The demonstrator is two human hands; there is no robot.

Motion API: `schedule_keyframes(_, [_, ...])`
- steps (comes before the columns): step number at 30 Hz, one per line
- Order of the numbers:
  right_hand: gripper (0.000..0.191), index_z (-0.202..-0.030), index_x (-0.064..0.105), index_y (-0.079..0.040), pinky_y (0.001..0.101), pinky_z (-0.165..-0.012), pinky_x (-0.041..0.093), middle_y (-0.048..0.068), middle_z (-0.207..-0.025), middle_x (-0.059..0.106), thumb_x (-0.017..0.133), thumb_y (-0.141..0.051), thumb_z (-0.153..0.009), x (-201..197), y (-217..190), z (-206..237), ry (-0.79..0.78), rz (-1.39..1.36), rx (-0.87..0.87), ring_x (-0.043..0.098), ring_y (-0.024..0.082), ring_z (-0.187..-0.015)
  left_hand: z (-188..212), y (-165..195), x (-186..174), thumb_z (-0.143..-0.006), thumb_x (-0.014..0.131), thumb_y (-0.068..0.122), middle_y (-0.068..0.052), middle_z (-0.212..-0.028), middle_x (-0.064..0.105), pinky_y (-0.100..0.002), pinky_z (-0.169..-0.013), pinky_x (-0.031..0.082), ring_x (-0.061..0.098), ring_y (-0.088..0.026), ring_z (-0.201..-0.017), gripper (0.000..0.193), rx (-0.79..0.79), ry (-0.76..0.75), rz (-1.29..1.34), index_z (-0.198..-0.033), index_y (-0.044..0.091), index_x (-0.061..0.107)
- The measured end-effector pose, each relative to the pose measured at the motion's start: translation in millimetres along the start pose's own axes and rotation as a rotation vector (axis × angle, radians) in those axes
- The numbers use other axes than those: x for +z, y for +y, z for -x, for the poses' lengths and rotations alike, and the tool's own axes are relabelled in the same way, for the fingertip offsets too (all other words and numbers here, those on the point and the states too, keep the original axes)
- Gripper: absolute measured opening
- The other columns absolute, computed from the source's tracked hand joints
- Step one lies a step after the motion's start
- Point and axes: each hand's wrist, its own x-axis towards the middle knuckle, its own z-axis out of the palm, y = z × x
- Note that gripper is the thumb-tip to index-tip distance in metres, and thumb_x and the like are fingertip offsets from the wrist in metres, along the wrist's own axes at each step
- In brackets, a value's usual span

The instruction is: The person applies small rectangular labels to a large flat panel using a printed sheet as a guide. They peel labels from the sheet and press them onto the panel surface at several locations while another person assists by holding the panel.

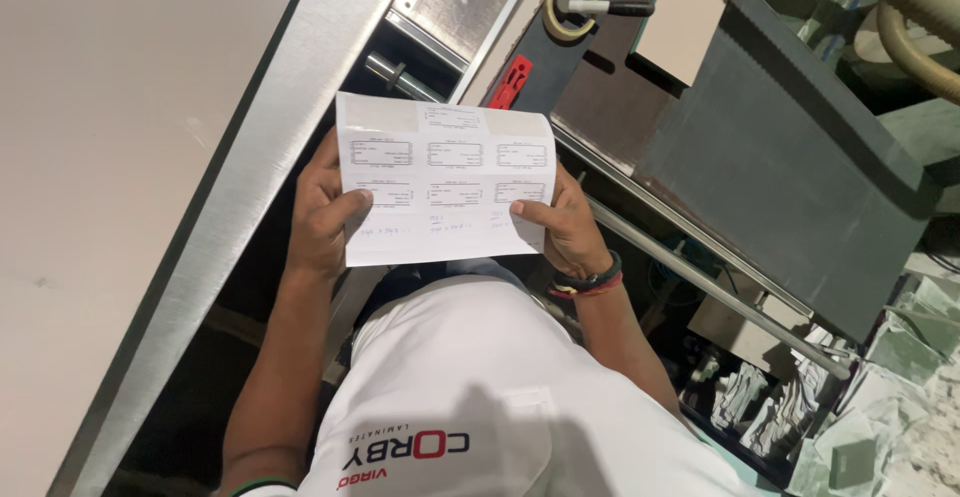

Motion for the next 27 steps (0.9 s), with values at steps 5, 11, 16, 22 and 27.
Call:
schedule_keyframes(5, [0.08,-0.154,0.039,0.004,0.0417,-0.116,0.047,0.018,-0.14,0.061,0.061,0.007,-0.077,-1.5,0.6,1.8,-0.021,-0.054,-0.017,0.061,0.026,-0.131,1.4,-2.1,-1.6,-0.068,0.052,0.0,-0.027,-0.138,0.06,-0.034,-0.105,0.057,0.07,-0.024,-0.115,0.074,-0.054,0.022,0.06,-0.142,-0.01,0.052])
schedule_keyframes(11, [0.079,-0.154,0.035,0.005,0.0385,-0.112,0.049,0.02,-0.136,0.064,0.055,0.006,-0.078,-3.1,-1.8,3.9,-0.06,-0.123,-0.036,0.064,0.025,-0.126,-1.6,-0.9,-2.8,-0.067,0.05,-0.001,-0.019,-0.148,0.055,-0.034,-0.105,0.056,0.069,-0.022,-0.119,0.059,0.027,0.047,-0.025,-0.121,-0.021,0.058])
schedule_keyframes(16, [0.065,-0.15,0.041,0.011,0.0356,-0.106,0.052,0.021,-0.13,0.067,0.053,0.009,-0.086,-8.6,-1.4,4.6,-0.031,-0.112,-0.036,0.068,0.024,-0.118,-0.7,-0.7,-2.2,-0.067,0.047,-0.004,-0.026,-0.133,0.062,-0.034,-0.1,0.059,0.072,-0.024,-0.11,0.073,-0.037,0.048,0.014,-0.138,-0.016,0.048])
schedule_keyframes(22, [0.051,-0.144,0.048,0.011,0.0361,-0.101,0.055,0.021,-0.126,0.068,0.056,0.0,-0.094,-11.7,-1.4,1.1,0.025,-0.104,-0.016,0.07,0.024,-0.113,-1.8,-5.5,-3.6,-0.069,0.044,-0.009,-0.024,-0.128,0.067,-0.033,-0.099,0.058,0.073,-0.022,-0.109,0.073,0.02,-0.014,0.039,-0.141,-0.018,0.047])
schedule_keyframes(27, [0.046,-0.141,0.05,0.011,0.0373,-0.096,0.058,0.022,-0.124,0.069,0.056,-0.005,-0.097,-9.2,-4.8,-4.3,0.036,-0.038,-0.023,0.071,0.024,-0.11,-1.9,-5.5,-5.5,-0.069,0.042,-0.009,-0.024,-0.112,0.072,-0.032,-0.091,0.06,0.075,-0.021,-0.096,0.072,-0.003,-0.019,-0.037,-0.141,-0.014,0.048])
